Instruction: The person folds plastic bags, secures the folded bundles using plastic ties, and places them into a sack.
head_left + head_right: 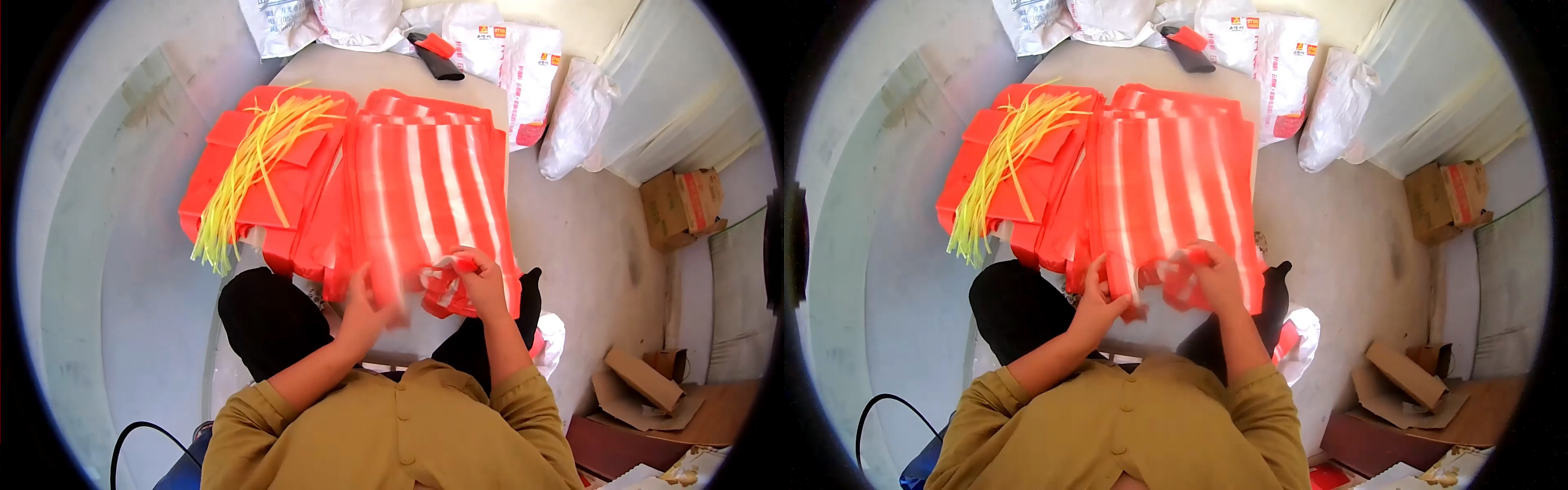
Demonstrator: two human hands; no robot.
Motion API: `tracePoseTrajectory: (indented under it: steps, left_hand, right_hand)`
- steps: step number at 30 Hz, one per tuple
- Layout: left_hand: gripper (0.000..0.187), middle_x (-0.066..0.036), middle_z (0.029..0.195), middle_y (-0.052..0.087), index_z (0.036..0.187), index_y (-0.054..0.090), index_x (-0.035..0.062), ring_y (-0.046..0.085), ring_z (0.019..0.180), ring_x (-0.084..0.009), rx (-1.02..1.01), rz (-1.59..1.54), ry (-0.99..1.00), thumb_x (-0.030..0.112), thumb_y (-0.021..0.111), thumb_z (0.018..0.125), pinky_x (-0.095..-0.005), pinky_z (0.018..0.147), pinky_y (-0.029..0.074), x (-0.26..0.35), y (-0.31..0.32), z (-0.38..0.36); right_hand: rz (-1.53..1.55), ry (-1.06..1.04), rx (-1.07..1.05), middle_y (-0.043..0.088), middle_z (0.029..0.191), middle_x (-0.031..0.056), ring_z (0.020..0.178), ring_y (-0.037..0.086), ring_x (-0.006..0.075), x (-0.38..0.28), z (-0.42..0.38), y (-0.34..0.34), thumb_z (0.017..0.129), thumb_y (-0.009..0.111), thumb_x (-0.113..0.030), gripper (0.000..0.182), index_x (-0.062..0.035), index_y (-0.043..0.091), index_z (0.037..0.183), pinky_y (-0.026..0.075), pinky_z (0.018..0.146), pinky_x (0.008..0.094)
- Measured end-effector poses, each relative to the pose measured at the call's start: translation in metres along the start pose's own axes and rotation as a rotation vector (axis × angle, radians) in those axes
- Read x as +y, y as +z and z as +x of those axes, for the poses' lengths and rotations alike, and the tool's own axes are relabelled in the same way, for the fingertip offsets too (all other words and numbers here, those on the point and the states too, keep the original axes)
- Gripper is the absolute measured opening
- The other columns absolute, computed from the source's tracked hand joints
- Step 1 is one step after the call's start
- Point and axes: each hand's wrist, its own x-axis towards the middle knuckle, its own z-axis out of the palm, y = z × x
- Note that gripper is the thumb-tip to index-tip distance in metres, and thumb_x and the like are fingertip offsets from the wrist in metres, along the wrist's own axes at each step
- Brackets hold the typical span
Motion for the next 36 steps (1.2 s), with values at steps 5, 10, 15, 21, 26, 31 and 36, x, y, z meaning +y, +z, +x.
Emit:
tracePoseTrajectory:
  steps: [5,10,15,21,26,31,36]
  left_hand:
    - [0.083,-0.012,0.116,0.067,0.161,0.016,0.0089,0.063,0.103,-0.0133,0.015,0.091,0.002,-0.003,0.063,0.094,-0.0288,0.089,0.052,-0.002,-0.006,-0.025]
    - [0.066,-0.004,0.101,0.063,0.153,0.034,0.0051,0.057,0.090,-0.0083,-0.012,0.231,0.048,-0.002,0.063,0.093,-0.0238,0.078,0.047,0.004,-0.012,-0.024]
    - [0.043,0.001,0.089,0.056,0.136,0.056,0.0022,0.053,0.081,-0.0065,-0.123,0.476,-0.040,0.003,0.061,0.093,-0.0234,0.072,0.045,0.072,0.010,0.006]
    - [0.047,-0.001,0.089,0.056,0.144,0.051,0.0034,0.058,0.077,-0.0095,-0.306,0.582,-0.059,0.015,0.061,0.100,-0.0266,0.066,0.049,0.069,0.031,0.078]
    - [0.052,-0.009,0.102,0.062,0.153,0.038,0.0049,0.066,0.073,-0.0165,-0.324,0.321,-0.289,0.019,0.052,0.106,-0.0296,0.062,0.055,0.077,0.049,0.092]
    - [0.048,-0.013,0.113,0.064,0.144,0.048,0.0034,0.068,0.082,-0.0218,-0.330,0.384,-0.091,0.011,0.059,0.098,-0.0341,0.067,0.057,0.063,0.049,0.083]
    - [0.048,-0.014,0.121,0.061,0.127,0.062,0.0062,0.062,0.100,-0.0324,-0.208,1.037,0.573,0.007,0.073,0.081,-0.0412,0.084,0.053,0.051,0.053,0.071]
  right_hand:
    - [-0.748,-0.538,0.053,0.066,0.105,0.0084,0.103,0.063,0.0273,0.006,-0.021,-0.007,0.073,0.072,0.007,0.030,-0.0074,0.077,0.099,0.053,0.088,0.0374]
    - [-0.874,-0.638,0.055,0.062,0.095,0.0078,0.091,0.061,0.0286,0.016,-0.033,-0.011,0.067,0.071,0.008,0.035,-0.0093,0.077,0.096,0.051,0.076,0.0389]
    - [-0.785,-0.651,0.072,0.062,0.088,0.0065,0.081,0.060,0.0268,0.022,-0.031,-0.009,0.069,0.072,0.006,0.030,-0.0099,0.077,0.095,0.049,0.066,0.0376]
    - [-0.794,-0.704,0.035,0.061,0.083,0.0041,0.076,0.060,0.0253,0.007,-0.029,-0.010,0.072,0.073,0.000,0.023,-0.0111,0.076,0.092,0.048,0.062,0.0369]
    - [-0.869,-0.727,0.035,0.060,0.085,0.0030,0.077,0.060,0.0250,-0.009,-0.028,-0.009,0.073,0.072,-0.004,0.026,-0.0144,0.076,0.097,0.048,0.063,0.0368]
    - [-0.839,-0.658,0.010,0.063,0.087,0.0049,0.082,0.059,0.0304,-0.002,-0.031,-0.010,0.076,0.073,-0.009,0.021,-0.0130,0.069,0.096,0.046,0.071,0.0420]
    - [-0.867,-0.716,0.038,0.060,0.086,0.0036,0.076,0.059,0.0256,-0.008,-0.029,-0.008,0.072,0.071,-0.003,0.026,-0.0119,0.076,0.095,0.049,0.066,0.0366]
